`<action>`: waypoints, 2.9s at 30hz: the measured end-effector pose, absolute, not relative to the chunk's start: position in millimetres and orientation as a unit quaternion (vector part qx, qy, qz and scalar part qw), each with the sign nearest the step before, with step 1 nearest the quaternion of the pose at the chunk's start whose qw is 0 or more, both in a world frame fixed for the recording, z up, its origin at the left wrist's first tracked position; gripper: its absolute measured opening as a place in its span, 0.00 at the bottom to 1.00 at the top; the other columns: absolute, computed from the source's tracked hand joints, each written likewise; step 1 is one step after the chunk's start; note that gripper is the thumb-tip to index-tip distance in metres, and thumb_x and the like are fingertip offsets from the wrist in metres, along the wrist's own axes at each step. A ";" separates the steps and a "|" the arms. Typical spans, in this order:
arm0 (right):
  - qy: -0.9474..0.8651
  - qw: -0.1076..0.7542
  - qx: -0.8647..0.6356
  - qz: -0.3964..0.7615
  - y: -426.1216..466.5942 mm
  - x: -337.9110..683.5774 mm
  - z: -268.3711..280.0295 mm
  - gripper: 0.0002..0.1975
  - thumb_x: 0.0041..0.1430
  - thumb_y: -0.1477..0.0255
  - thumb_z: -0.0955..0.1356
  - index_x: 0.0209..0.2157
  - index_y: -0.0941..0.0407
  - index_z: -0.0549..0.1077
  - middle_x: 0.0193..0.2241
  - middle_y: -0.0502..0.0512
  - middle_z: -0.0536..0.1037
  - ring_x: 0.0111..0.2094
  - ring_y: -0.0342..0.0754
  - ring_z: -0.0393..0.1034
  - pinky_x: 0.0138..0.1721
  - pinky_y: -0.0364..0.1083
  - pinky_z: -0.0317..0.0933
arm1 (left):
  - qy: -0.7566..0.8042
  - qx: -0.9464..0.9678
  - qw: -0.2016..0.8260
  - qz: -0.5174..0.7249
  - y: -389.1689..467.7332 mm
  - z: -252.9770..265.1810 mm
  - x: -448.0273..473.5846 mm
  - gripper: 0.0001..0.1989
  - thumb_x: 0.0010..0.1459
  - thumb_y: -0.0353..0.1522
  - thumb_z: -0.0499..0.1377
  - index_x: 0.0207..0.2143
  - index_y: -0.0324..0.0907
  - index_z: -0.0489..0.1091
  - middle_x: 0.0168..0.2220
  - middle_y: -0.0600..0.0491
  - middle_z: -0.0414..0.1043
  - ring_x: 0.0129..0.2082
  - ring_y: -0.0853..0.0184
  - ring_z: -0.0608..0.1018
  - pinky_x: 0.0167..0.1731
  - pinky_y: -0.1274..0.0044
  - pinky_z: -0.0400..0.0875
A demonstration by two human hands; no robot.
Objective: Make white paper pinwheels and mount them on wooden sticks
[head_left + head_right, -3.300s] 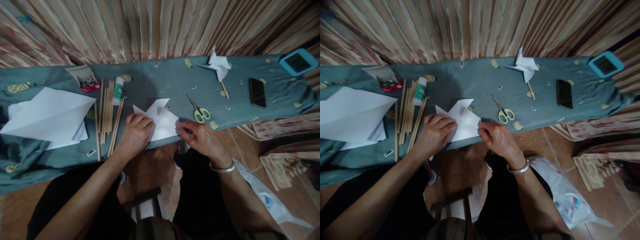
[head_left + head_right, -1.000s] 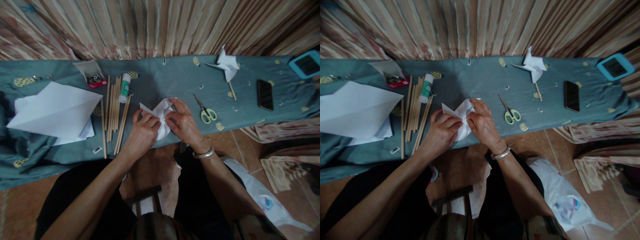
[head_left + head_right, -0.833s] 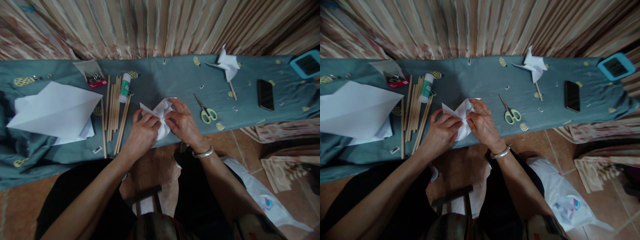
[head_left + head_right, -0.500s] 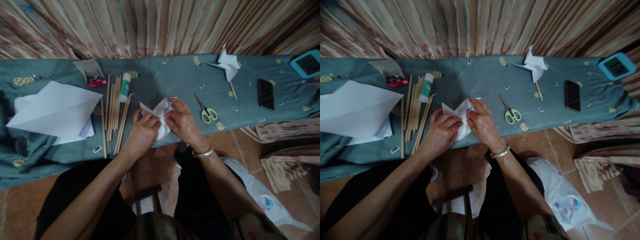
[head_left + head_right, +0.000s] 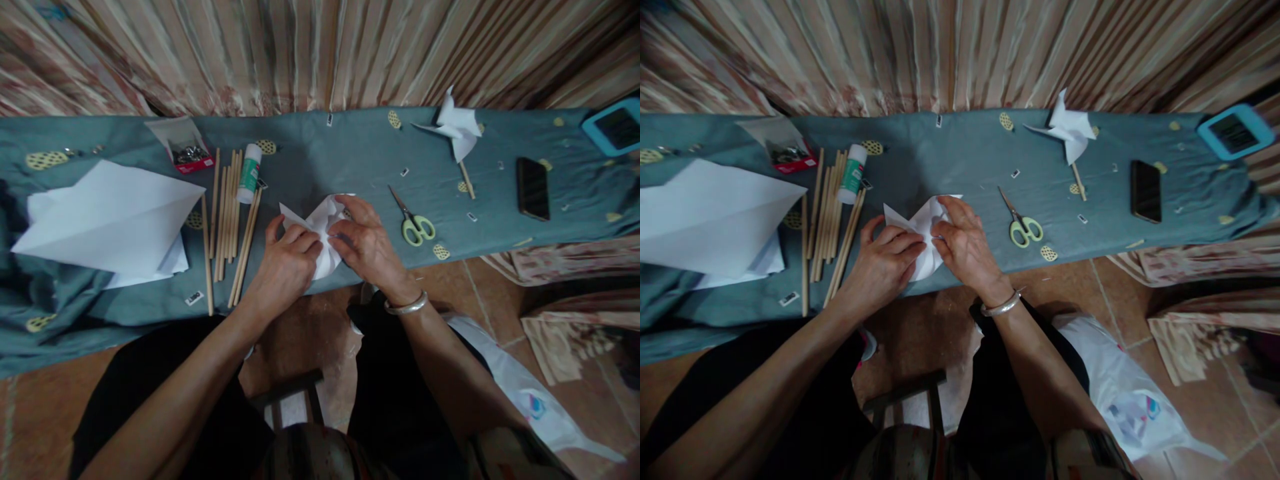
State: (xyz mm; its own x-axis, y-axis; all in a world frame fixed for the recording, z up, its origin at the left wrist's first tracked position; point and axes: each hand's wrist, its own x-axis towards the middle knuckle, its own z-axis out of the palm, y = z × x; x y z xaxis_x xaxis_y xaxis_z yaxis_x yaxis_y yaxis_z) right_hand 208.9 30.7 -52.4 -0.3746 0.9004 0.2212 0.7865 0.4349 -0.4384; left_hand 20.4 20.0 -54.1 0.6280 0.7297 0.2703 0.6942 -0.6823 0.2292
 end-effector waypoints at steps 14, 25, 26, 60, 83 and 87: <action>-0.830 0.163 -0.525 0.089 22.0 201.2 -42.4 0.13 0.65 0.69 0.61 0.36 0.57 0.77 0.62 0.60 0.61 0.63 0.57 0.52 0.60 0.57 0.54 | 0.395 0.899 0.049 0.181 20.1 -54.7 20.6 0.09 0.59 0.27 0.54 0.39 0.41 0.73 0.41 0.50 0.77 0.45 0.58 0.73 0.57 0.52 0.55; -0.841 0.126 -0.519 0.083 3.3 202.2 -42.6 0.16 0.60 0.78 0.59 0.47 0.59 0.73 0.66 0.63 0.53 0.68 0.60 0.36 0.59 0.64 0.49 | 0.399 0.892 0.079 0.197 19.9 -54.3 17.5 0.14 0.61 0.28 0.51 0.45 0.39 0.73 0.45 0.47 0.76 0.47 0.57 0.72 0.58 0.53 0.52; -0.842 0.130 -0.516 0.082 2.5 201.8 -43.1 0.16 0.60 0.78 0.60 0.47 0.59 0.73 0.66 0.62 0.52 0.68 0.60 0.35 0.60 0.63 0.48 | 0.401 0.890 0.081 0.203 20.0 -54.0 16.8 0.14 0.61 0.28 0.51 0.46 0.39 0.72 0.46 0.47 0.76 0.47 0.57 0.71 0.58 0.53 0.52; -0.821 0.166 -0.544 0.052 -6.0 195.1 -60.1 0.17 0.60 0.78 0.60 0.49 0.56 0.70 0.65 0.59 0.54 0.68 0.56 0.32 0.63 0.60 0.38 | 0.499 0.815 0.099 0.278 33.3 -52.8 7.0 0.18 0.61 0.31 0.49 0.51 0.42 0.69 0.49 0.47 0.70 0.51 0.56 0.67 0.53 0.61 0.61; -0.836 0.188 -0.512 0.052 -7.2 197.8 -62.4 0.19 0.58 0.79 0.60 0.50 0.59 0.70 0.64 0.65 0.56 0.68 0.59 0.36 0.60 0.63 0.42 | 0.457 0.247 0.686 0.509 -5.9 -45.7 3.5 0.25 0.46 0.27 0.65 0.49 0.39 0.65 0.42 0.45 0.78 0.49 0.58 0.77 0.55 0.62 0.64; -0.838 0.186 -0.509 0.054 -4.5 199.6 -59.5 0.20 0.55 0.79 0.62 0.50 0.60 0.71 0.64 0.67 0.56 0.68 0.60 0.37 0.60 0.63 0.42 | 0.443 0.201 0.725 0.488 -7.4 -39.4 8.9 0.22 0.47 0.25 0.64 0.46 0.38 0.64 0.39 0.44 0.79 0.48 0.58 0.78 0.55 0.61 0.63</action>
